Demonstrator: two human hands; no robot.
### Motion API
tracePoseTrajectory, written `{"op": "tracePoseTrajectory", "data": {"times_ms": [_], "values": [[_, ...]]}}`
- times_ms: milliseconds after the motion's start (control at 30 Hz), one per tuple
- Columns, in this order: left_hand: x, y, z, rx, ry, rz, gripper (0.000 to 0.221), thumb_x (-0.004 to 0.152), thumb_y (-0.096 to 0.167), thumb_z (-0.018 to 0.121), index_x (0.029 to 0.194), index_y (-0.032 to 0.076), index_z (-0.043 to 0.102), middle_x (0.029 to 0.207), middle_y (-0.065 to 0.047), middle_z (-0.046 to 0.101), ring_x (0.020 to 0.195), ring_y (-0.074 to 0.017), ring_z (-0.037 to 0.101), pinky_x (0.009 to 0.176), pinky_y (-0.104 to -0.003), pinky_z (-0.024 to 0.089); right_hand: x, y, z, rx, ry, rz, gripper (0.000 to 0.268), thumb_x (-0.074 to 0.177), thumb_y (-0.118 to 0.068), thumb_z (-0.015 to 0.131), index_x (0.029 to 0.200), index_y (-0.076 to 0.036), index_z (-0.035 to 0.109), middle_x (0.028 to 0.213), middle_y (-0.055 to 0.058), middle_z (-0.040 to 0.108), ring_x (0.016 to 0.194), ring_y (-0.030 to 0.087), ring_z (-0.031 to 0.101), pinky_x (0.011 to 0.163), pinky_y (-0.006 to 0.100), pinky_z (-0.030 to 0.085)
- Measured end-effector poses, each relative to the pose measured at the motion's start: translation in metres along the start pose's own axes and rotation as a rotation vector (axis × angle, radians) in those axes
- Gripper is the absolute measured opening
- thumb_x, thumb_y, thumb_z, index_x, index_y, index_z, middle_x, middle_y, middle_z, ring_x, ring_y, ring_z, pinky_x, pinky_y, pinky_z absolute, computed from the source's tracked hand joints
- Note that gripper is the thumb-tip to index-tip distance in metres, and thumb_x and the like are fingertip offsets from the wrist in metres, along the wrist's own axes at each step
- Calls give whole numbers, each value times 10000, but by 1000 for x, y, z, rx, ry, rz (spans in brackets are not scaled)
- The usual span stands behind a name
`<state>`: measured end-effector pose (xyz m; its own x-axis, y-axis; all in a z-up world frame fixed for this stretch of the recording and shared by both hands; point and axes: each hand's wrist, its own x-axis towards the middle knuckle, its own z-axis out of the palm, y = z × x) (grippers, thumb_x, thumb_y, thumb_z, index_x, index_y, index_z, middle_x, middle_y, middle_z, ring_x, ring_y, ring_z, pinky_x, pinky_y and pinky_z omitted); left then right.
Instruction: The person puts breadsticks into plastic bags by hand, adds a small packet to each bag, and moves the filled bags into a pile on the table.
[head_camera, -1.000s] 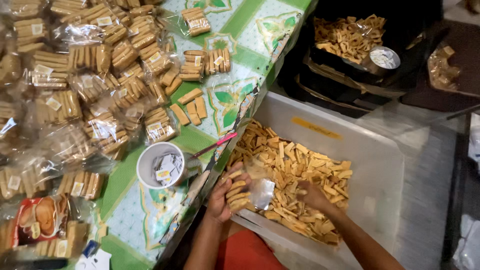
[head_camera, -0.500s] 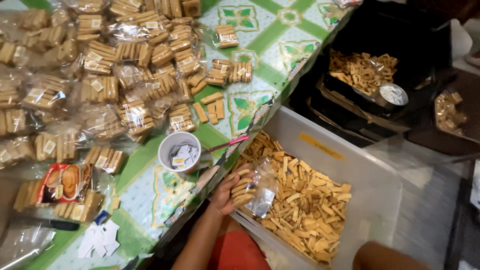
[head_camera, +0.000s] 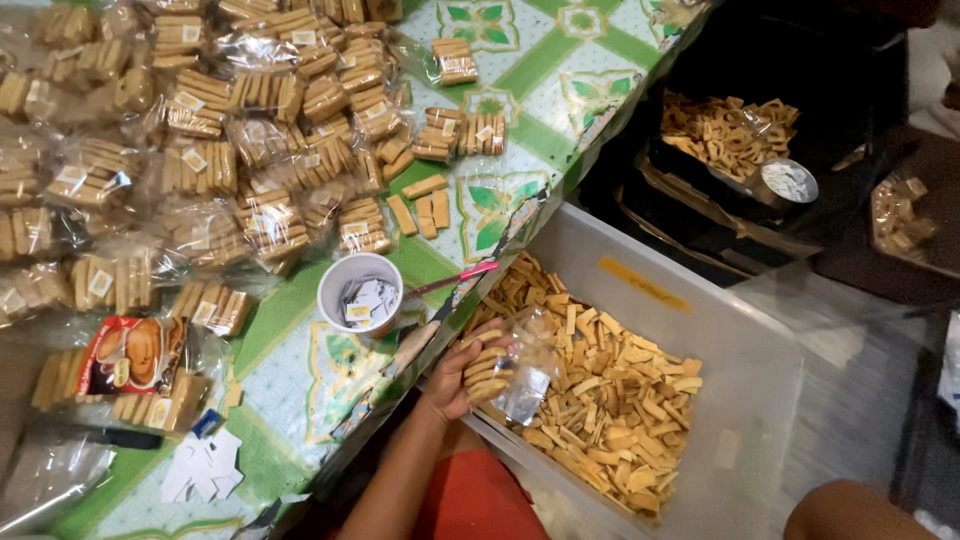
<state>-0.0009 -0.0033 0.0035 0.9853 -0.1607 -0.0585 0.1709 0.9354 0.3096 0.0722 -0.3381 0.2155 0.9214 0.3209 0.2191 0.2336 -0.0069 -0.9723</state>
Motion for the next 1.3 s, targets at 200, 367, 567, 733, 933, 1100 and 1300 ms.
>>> {"op": "tracePoseTrajectory", "data": {"times_ms": [200, 367, 567, 733, 933, 1100, 1300], "values": [[-1, 0, -2, 10, 15, -8, 649, 996, 237, 653, 1554, 50, 379, 1319, -152, 663, 1138, -243, 681, 927, -405, 607, 10, -12, 12, -121, -62, -84, 354, 1019, -261, 656, 1238, 9, 586, 1137, 224, 644, 1048, 355, 616, 868, 473, 546], [-1, 1, -3, 40, 25, 3, 653, 1005, 222, 653, 1566, 34, 377, 1323, -157, 664, 1164, -239, 676, 950, -398, 597, 17, -12, 22, -162, -75, -126, 326, 1015, -261, 656, 1208, -3, 609, 1108, 214, 657, 1012, 348, 631, 856, 474, 552], [-1, 1, -3, 46, 27, 7, 660, 997, 225, 657, 1563, 33, 376, 1321, -166, 665, 1180, -253, 675, 959, -398, 595, 28, -4, 31, -209, -77, -168, 294, 1010, -262, 655, 1172, -17, 638, 1074, 202, 673, 969, 341, 649, 841, 475, 558], [-2, 1, -3, 57, 30, 18, 659, 1000, 231, 654, 1564, 33, 377, 1323, -166, 664, 1178, -253, 674, 951, -406, 595, 36, 17, 34, -243, -86, -209, 270, 1006, -262, 655, 1143, -29, 661, 1046, 192, 687, 933, 335, 664, 828, 476, 564], [-1, 0, -1, 74, 35, 18, 651, 1011, 230, 644, 1573, 34, 380, 1336, -171, 659, 1177, -249, 673, 956, -398, 595, 44, 51, 39, -252, -73, -270, 246, 1000, -262, 655, 1107, -44, 690, 1012, 180, 703, 890, 327, 681, 813, 477, 570], [-4, 0, -1, 50, 67, 7, 641, 995, 244, 631, 1548, 39, 380, 1334, -165, 666, 1140, -272, 685, 929, -408, 605, 53, 65, 31, -214, -34, -298, 230, 996, -262, 654, 1078, -56, 713, 984, 170, 717, 855, 321, 696, 801, 478, 576], [-3, 0, -1, 94, 103, 13, 635, 991, 217, 630, 1555, 54, 386, 1315, -182, 656, 1170, -262, 692, 945, -417, 604, 88, 169, 32, -378, 41, -214, 218, 991, -263, 654, 1042, -70, 742, 950, 158, 733, 812, 313, 714, 786, 479, 582]]}}
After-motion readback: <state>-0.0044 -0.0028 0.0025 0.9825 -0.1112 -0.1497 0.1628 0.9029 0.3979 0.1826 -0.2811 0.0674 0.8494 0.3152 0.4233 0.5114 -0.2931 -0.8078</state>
